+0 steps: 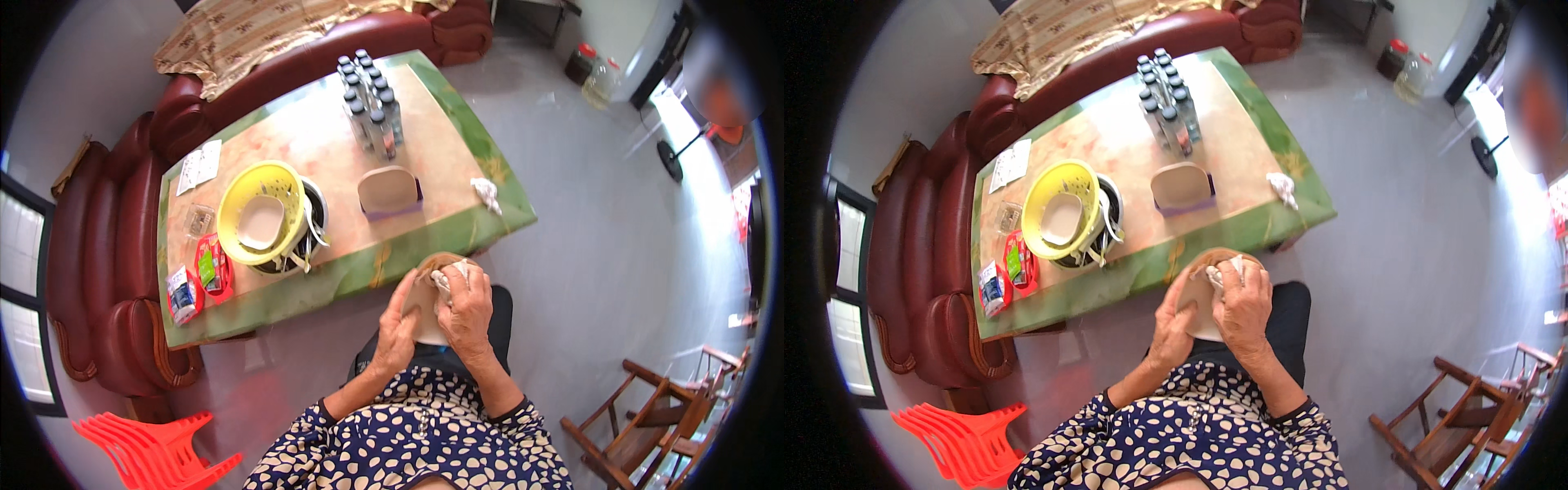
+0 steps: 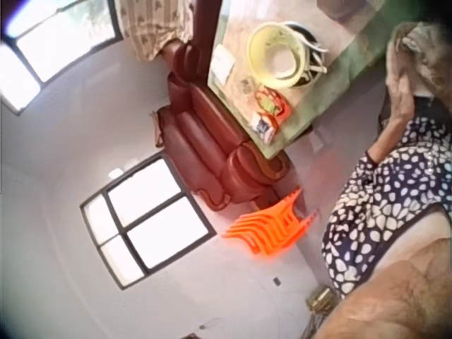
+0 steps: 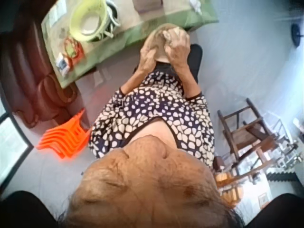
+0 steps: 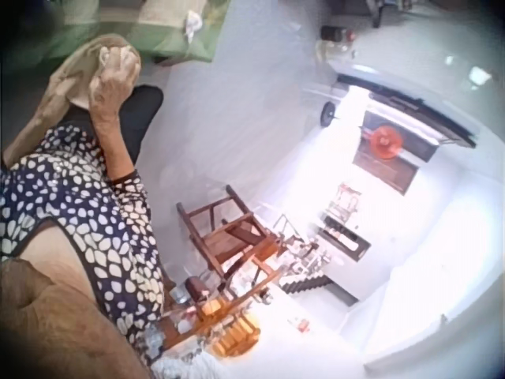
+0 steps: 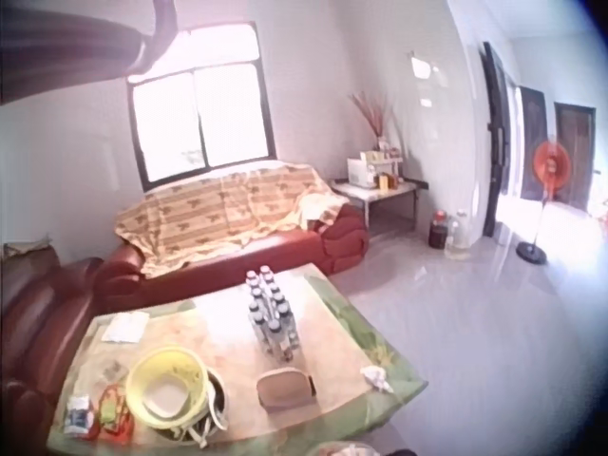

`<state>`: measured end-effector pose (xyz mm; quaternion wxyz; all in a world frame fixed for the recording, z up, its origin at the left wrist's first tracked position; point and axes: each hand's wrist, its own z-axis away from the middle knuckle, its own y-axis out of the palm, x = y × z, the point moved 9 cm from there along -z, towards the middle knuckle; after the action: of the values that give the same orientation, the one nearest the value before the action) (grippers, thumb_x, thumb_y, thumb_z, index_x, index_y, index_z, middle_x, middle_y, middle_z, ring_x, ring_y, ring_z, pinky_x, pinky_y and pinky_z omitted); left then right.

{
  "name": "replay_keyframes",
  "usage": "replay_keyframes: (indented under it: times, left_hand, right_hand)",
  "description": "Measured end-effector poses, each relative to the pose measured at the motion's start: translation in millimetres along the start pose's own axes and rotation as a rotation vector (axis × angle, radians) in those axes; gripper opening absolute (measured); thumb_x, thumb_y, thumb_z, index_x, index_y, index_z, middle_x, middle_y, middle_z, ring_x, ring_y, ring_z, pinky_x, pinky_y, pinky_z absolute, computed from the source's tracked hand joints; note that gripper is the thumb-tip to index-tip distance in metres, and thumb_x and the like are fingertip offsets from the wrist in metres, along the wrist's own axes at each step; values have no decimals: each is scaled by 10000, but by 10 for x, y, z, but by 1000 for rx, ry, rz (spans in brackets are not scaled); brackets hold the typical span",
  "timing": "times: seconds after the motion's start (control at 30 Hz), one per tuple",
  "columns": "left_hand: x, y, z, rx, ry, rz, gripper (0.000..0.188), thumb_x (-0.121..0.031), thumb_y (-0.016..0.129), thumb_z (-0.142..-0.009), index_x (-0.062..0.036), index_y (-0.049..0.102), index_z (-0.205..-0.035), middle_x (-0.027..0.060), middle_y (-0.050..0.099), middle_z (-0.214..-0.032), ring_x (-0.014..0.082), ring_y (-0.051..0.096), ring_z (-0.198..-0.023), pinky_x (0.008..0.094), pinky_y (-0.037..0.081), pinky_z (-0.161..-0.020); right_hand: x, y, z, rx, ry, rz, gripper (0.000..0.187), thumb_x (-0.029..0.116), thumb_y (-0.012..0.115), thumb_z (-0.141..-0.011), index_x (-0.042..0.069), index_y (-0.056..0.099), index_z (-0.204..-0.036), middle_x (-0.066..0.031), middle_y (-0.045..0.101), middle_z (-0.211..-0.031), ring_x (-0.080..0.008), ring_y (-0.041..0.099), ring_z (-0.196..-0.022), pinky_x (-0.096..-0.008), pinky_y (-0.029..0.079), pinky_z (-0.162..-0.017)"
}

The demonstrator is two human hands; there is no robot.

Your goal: The person wipes a purple plastic container and several white bowls with a white cloth. They handle the items one at a time, wiping the exterior and interior surfaces before placing them on the table.

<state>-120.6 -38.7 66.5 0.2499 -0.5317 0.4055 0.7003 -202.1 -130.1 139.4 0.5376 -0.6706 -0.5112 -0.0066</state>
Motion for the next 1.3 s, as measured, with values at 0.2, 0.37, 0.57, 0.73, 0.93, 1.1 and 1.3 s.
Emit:
replay_keyframes:
  times: [0.2,0.37,0.57,0.73,0.93,1.1,1.3]
  left_hand:
    - [-45,69,-19,-41,-141,665,498,-183,446,-988,-96,285,-1451,66,438,-1381,181,428,-1270,338,354,-1069]
    - [28,-168,-112,-28,-177,717,436,-180,420,-996,-63,336,-1408,89,495,-1305,186,518,-1161,331,443,-976]
    - [141,-360,-99,-167,-201,645,428,-101,400,-985,-49,359,-1407,106,519,-1306,203,559,-1128,330,481,-942]
    - [-1,-182,-82,-176,-209,586,437,-127,381,-1001,-73,327,-1431,88,498,-1337,200,535,-1167,339,462,-977]
    - [-162,-292,-257,-165,-103,581,425,-198,333,-1029,-104,278,-1440,91,461,-1365,217,505,-1198,375,457,-986]
    - [-87,-580,-256,-276,-82,564,436,-121,419,-997,-82,349,-1426,98,513,-1316,197,545,-1150,337,481,-946]
    - [-126,-791,-241,-331,-46,384,511,22,487,-926,-45,370,-1419,79,533,-1308,157,550,-1131,293,463,-954]
  right_hand:
    - [312,213,1,230,-283,-315,390,3,660,-655,83,630,-1036,-158,567,-1085,-360,502,-1015,-438,418,-897]
    - [583,293,126,498,-512,-407,331,37,691,-692,87,628,-1013,-130,585,-1097,-342,530,-1043,-431,421,-900]
    - [437,268,44,462,-525,-49,277,54,649,-705,97,631,-979,-141,595,-1079,-325,560,-990,-411,464,-824]
    - [272,277,-252,155,-258,69,319,96,663,-664,112,627,-980,-140,571,-1054,-332,533,-977,-436,449,-844]
    - [566,440,-124,326,-461,-210,349,104,671,-680,85,611,-1024,-158,555,-1142,-351,518,-1030,-458,419,-887]
    - [501,531,21,788,-541,-317,316,106,672,-682,78,581,-983,-129,542,-983,-332,551,-917,-431,459,-784]
    - [164,247,-381,391,-397,37,382,84,679,-675,102,589,-1046,-117,519,-911,-305,533,-842,-399,470,-705]
